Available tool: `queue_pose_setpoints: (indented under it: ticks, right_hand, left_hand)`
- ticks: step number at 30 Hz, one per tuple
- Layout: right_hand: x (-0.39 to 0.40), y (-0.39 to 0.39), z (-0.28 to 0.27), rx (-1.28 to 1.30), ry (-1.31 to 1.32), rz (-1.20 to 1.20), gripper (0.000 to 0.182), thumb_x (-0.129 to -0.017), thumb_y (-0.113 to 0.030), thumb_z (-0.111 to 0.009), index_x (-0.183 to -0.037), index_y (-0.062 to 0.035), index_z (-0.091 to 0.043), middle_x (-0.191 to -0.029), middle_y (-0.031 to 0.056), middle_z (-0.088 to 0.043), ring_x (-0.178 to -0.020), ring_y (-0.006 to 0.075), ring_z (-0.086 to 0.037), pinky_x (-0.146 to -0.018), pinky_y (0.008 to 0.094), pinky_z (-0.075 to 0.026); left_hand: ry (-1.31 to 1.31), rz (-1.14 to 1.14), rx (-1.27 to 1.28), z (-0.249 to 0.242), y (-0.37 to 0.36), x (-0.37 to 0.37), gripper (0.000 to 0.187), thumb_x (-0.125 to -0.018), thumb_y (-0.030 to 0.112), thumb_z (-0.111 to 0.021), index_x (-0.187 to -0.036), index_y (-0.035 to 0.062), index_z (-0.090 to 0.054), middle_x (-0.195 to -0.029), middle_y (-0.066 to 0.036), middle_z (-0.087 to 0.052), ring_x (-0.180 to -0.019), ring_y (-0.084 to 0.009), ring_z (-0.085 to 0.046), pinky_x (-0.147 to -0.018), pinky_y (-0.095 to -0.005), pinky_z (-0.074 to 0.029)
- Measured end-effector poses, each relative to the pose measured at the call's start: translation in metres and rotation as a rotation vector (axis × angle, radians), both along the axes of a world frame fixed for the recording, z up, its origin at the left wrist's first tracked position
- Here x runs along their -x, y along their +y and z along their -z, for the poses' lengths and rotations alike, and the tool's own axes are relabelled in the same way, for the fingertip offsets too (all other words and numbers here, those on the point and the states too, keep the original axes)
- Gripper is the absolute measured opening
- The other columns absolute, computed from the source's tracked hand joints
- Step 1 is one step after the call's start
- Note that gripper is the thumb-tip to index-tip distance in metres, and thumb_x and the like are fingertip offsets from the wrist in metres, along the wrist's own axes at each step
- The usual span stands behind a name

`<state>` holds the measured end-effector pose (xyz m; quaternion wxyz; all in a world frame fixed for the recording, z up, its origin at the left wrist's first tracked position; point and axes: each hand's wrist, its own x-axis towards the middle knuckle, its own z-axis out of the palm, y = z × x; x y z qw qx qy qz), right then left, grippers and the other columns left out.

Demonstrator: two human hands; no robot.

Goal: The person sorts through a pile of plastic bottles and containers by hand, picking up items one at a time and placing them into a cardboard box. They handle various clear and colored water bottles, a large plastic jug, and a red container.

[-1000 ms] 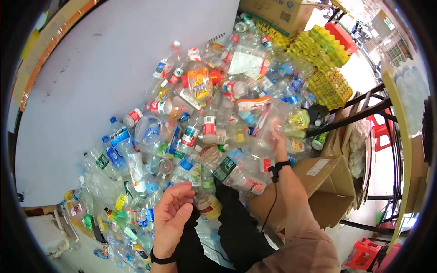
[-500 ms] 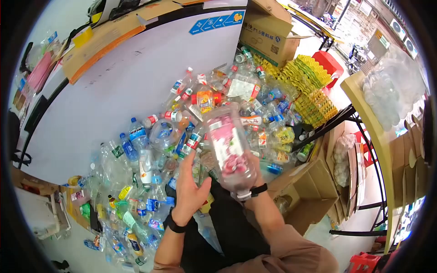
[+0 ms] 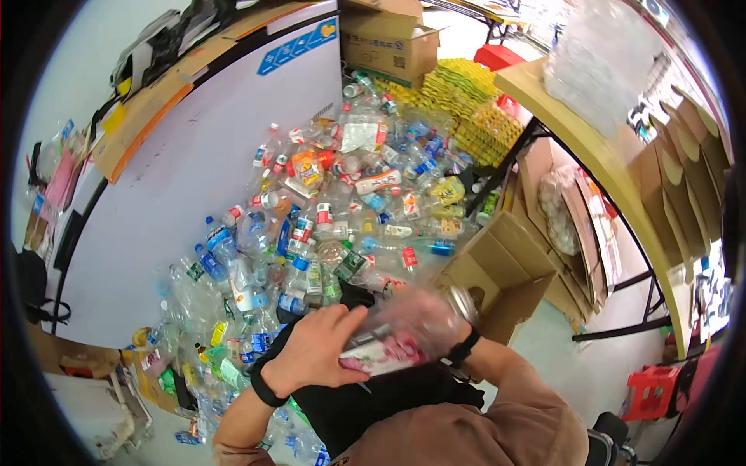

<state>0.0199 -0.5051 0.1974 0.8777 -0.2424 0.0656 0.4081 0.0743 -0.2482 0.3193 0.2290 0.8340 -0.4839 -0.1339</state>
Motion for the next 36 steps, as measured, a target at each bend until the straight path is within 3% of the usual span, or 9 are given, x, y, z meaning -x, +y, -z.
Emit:
queue_pose_setpoints:
  ticks: [4, 6, 10, 15, 18, 21, 26, 30, 36]
  right_hand:
    - [0.041, -0.028, 0.045, -0.201, -0.357, 0.226, 0.074, -0.091, -0.058, -0.046, -0.133, 0.0026, -0.047, -0.115, 0.0169, -0.062, -0.098, 0.0225, -0.061, -0.085, 0.0357, -0.05]
    - [0.06, -0.023, 0.034, 0.495, -0.509, 0.392, 0.08, -0.087, -0.059, -0.055, -0.138, 0.0002, -0.042, -0.119, 0.0135, -0.059, -0.107, 0.0205, -0.057, -0.094, 0.0339, -0.045]
    - [0.076, -0.023, -0.002, 0.44, -0.439, 0.673, 0.104, -0.076, -0.051, -0.074, -0.148, -0.0014, -0.02, -0.136, 0.0091, -0.045, -0.127, 0.0183, -0.042, -0.108, 0.0346, -0.029]
    - [0.086, -0.062, 0.003, 0.777, -0.276, 0.969, 0.078, -0.068, -0.014, -0.08, -0.133, 0.0005, -0.04, -0.119, 0.0066, -0.056, -0.105, 0.0155, -0.056, -0.091, 0.0303, -0.046]
    - [0.097, -0.104, 0.021, 0.554, -0.2, 1.128, 0.057, -0.078, -0.025, -0.072, -0.124, -0.0005, -0.05, -0.109, 0.0057, -0.061, -0.097, 0.0178, -0.061, -0.085, 0.0306, -0.05]
    - [0.114, -0.167, 0.1, 0.348, 0.065, 1.262, 0.048, -0.084, -0.027, -0.069, -0.121, 0.0, -0.052, -0.108, 0.0087, -0.063, -0.095, 0.0211, -0.063, -0.081, 0.034, -0.053]
    - [0.08, -0.216, 0.173, 0.794, 0.388, 1.295, 0.048, -0.079, -0.015, -0.075, -0.117, 0.0045, -0.053, -0.107, 0.0119, -0.064, -0.093, 0.0224, -0.065, -0.081, 0.0368, -0.053]
    - [0.039, -0.211, 0.186, 0.908, 0.505, 1.113, 0.04, -0.075, -0.015, -0.079, -0.105, 0.0042, -0.061, -0.095, 0.0113, -0.067, -0.086, 0.021, -0.065, -0.075, 0.0364, -0.053]
    - [0.02, -0.214, 0.322, 1.142, 0.556, 1.191, 0.039, -0.07, -0.014, -0.082, -0.101, 0.0024, -0.064, -0.092, 0.009, -0.066, -0.079, 0.0198, -0.063, -0.068, 0.0353, -0.051]
  left_hand:
    - [0.648, -0.365, 0.446, 0.071, -0.029, 0.02, 0.074, -0.058, 0.028, -0.088, -0.116, 0.0002, -0.05, -0.099, -0.011, -0.055, -0.094, -0.0208, -0.058, -0.082, -0.0331, -0.048]
    - [0.714, -0.462, 0.549, 0.075, -0.062, 0.035, 0.06, -0.064, 0.024, -0.086, -0.107, -0.0002, -0.052, -0.1, -0.009, -0.056, -0.088, -0.0162, -0.055, -0.079, -0.0308, -0.046]
    - [0.684, -0.623, 0.568, 0.093, -0.109, 0.037, 0.036, -0.078, 0.015, -0.075, -0.096, 0.0008, -0.048, -0.098, -0.01, -0.054, -0.083, -0.0177, -0.052, -0.073, -0.0301, -0.046]
    - [0.498, -0.405, 0.579, 0.108, -0.177, 0.054, 0.02, -0.089, 0.012, -0.061, -0.101, 0.0006, -0.05, -0.114, -0.013, -0.049, -0.097, -0.0197, -0.051, -0.083, -0.0296, -0.044]
    - [0.523, -0.245, 0.563, 0.121, -0.197, 0.044, 0.018, -0.093, 0.009, -0.055, -0.11, 0.0016, -0.056, -0.134, -0.011, -0.044, -0.113, -0.0153, -0.048, -0.094, -0.0272, -0.039]
    - [1.234, -0.073, 0.38, 0.12, -0.192, 0.031, 0.026, -0.093, 0.006, -0.056, -0.118, 0.0032, -0.061, -0.136, -0.007, -0.047, -0.111, -0.0111, -0.053, -0.093, -0.0269, -0.043]
    - [1.234, -0.391, 0.516, 0.15, -0.164, -0.029, 0.024, -0.089, 0.004, -0.057, -0.112, 0.0009, -0.062, -0.108, -0.005, -0.065, -0.099, -0.0131, -0.06, -0.085, -0.0268, -0.048]
    - [1.268, -0.655, 0.631, 0.148, -0.142, -0.081, 0.02, -0.091, 0.008, -0.055, -0.109, 0.0022, -0.061, -0.109, -0.01, -0.065, -0.099, -0.0194, -0.063, -0.084, -0.0319, -0.052]
    - [1.29, -0.752, 0.811, 0.155, -0.11, -0.134, 0.023, -0.091, 0.015, -0.059, -0.109, 0.0009, -0.06, -0.112, -0.013, -0.064, -0.097, -0.023, -0.064, -0.084, -0.035, -0.053]
